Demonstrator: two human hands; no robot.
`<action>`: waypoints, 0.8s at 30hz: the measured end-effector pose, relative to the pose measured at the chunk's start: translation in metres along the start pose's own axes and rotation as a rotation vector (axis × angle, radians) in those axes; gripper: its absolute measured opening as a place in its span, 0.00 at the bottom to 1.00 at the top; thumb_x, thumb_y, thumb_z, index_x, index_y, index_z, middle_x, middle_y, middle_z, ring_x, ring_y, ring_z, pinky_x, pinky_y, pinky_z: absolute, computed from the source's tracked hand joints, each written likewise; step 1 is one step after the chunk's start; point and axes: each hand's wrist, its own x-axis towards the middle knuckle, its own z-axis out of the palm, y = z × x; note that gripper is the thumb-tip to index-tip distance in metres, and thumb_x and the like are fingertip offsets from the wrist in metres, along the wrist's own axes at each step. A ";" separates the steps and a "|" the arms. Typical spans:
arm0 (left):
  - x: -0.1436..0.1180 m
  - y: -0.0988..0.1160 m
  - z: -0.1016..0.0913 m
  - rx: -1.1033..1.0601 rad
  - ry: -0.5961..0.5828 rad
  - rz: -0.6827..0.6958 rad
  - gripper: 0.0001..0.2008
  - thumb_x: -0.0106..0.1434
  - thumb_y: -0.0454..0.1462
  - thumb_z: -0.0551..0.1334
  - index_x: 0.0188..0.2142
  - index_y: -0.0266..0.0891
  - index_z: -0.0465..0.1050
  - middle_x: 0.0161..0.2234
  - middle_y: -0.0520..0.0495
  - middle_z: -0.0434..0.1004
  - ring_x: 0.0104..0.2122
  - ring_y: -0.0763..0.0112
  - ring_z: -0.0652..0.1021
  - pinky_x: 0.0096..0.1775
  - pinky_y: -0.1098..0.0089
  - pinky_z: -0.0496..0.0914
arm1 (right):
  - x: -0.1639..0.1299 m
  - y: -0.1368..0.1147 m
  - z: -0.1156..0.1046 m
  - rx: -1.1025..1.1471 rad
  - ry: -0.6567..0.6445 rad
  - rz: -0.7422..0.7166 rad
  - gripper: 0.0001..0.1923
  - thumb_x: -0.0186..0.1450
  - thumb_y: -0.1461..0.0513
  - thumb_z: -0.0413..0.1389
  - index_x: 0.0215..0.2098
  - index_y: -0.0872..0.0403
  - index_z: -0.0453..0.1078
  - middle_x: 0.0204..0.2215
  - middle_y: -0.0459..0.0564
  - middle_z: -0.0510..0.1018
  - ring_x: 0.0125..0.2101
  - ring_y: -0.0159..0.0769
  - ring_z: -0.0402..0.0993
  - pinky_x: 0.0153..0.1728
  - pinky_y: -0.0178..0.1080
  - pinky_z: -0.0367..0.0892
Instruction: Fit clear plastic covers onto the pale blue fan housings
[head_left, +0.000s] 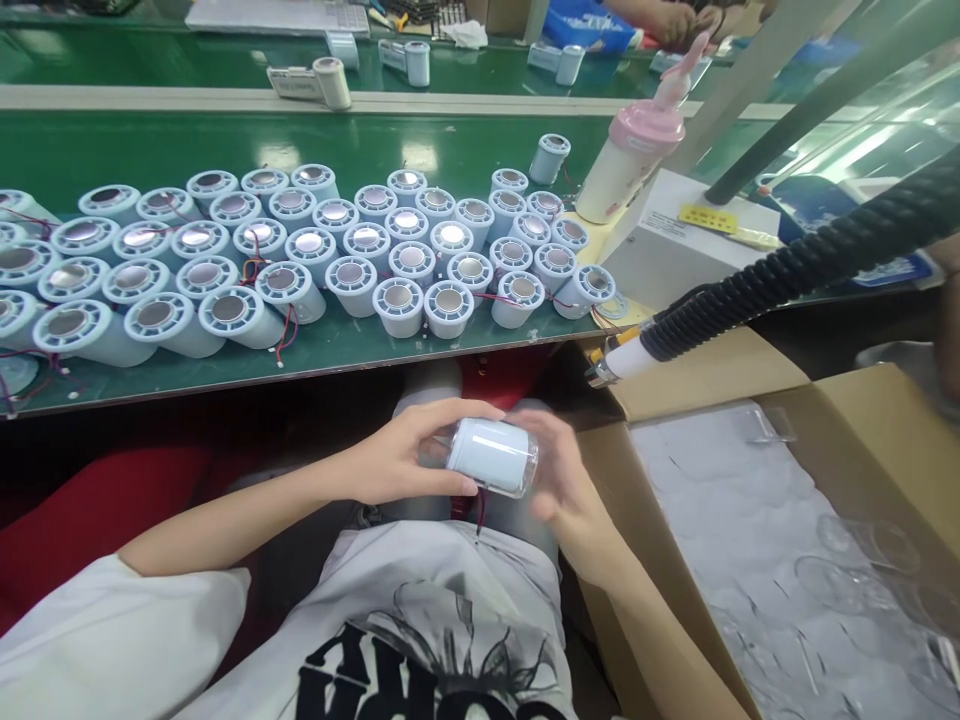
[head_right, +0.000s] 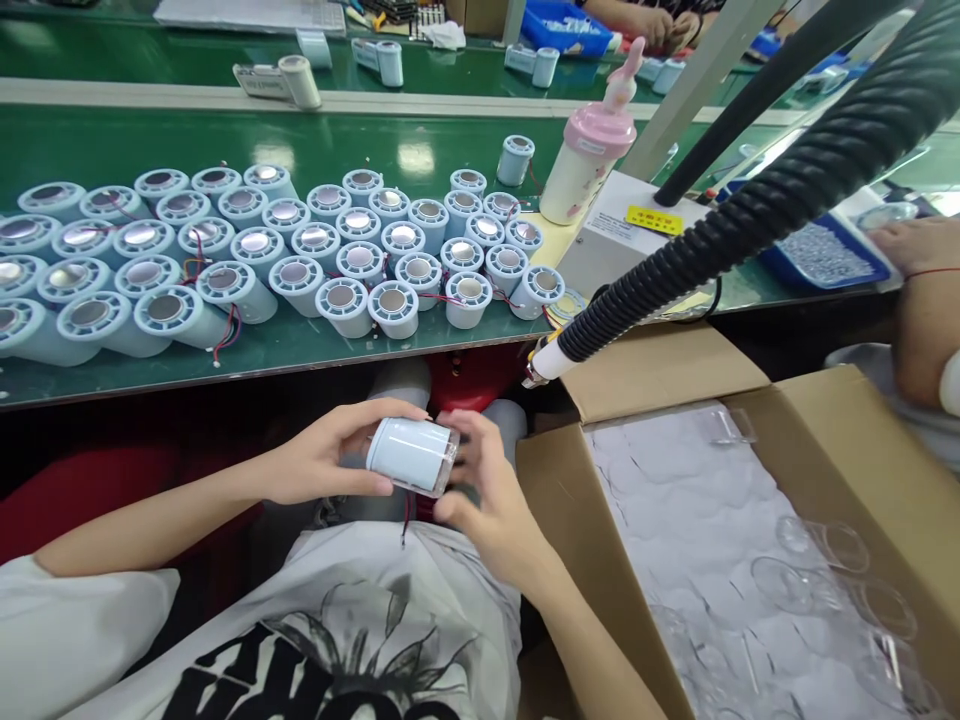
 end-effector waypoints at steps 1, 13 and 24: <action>0.000 0.000 0.000 -0.039 0.009 -0.043 0.30 0.56 0.39 0.68 0.57 0.42 0.64 0.52 0.40 0.70 0.47 0.60 0.75 0.43 0.65 0.74 | -0.001 0.001 -0.002 -0.172 0.049 -0.167 0.33 0.57 0.44 0.60 0.55 0.48 0.60 0.56 0.58 0.68 0.51 0.48 0.70 0.48 0.51 0.71; 0.005 -0.001 -0.011 -0.054 -0.188 -0.005 0.36 0.57 0.36 0.67 0.63 0.49 0.57 0.62 0.41 0.59 0.58 0.58 0.67 0.56 0.60 0.67 | -0.003 -0.001 -0.011 -0.144 0.005 -0.043 0.23 0.59 0.51 0.62 0.52 0.47 0.72 0.47 0.51 0.77 0.36 0.40 0.77 0.39 0.41 0.75; 0.042 -0.004 -0.040 -0.021 -0.069 -0.249 0.28 0.57 0.42 0.66 0.57 0.48 0.65 0.40 0.48 0.78 0.29 0.74 0.76 0.27 0.79 0.68 | 0.004 0.009 -0.048 -0.338 0.151 0.176 0.21 0.65 0.51 0.53 0.53 0.49 0.71 0.46 0.49 0.78 0.41 0.39 0.76 0.46 0.42 0.71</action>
